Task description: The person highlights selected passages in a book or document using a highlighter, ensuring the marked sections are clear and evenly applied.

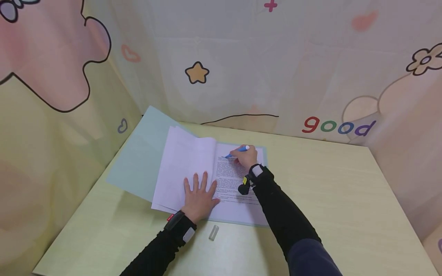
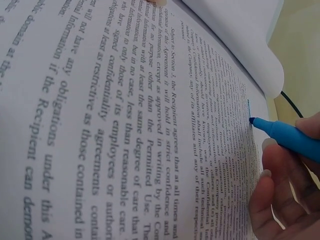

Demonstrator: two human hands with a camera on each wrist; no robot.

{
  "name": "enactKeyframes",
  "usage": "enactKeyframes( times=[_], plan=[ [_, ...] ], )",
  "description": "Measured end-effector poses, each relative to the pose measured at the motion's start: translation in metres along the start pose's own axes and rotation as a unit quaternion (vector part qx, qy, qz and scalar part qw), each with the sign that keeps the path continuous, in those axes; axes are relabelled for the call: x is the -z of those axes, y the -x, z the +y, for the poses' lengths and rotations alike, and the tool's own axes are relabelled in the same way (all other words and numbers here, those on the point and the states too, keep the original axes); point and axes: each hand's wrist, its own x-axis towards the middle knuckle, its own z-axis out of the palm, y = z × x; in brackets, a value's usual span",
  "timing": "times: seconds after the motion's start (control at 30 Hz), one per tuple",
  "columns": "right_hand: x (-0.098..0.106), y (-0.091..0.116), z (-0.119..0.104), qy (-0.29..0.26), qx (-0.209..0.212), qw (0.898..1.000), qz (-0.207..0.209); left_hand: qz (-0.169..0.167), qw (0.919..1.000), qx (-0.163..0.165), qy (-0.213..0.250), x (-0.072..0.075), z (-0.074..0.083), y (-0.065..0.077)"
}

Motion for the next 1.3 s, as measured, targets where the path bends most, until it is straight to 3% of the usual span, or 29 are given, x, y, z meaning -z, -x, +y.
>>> enactKeyframes(
  times=[0.4, 0.63, 1.3],
  plan=[
    [0.005, 0.001, -0.001, 0.004, 0.011, 1.000, -0.006, -0.002, 1.0000, 0.001, 0.001, 0.000, 0.000, 0.000],
    [0.007, 0.003, 0.000, 0.012, 0.005, 1.000, 0.000, 0.014, 0.9999, 0.000, -0.003, 0.001, 0.000, 0.001],
    [0.013, 0.004, 0.005, 0.016, 0.018, 1.000, 0.000, -0.004, 1.0000, 0.002, 0.005, 0.000, 0.000, 0.000]
  ],
)
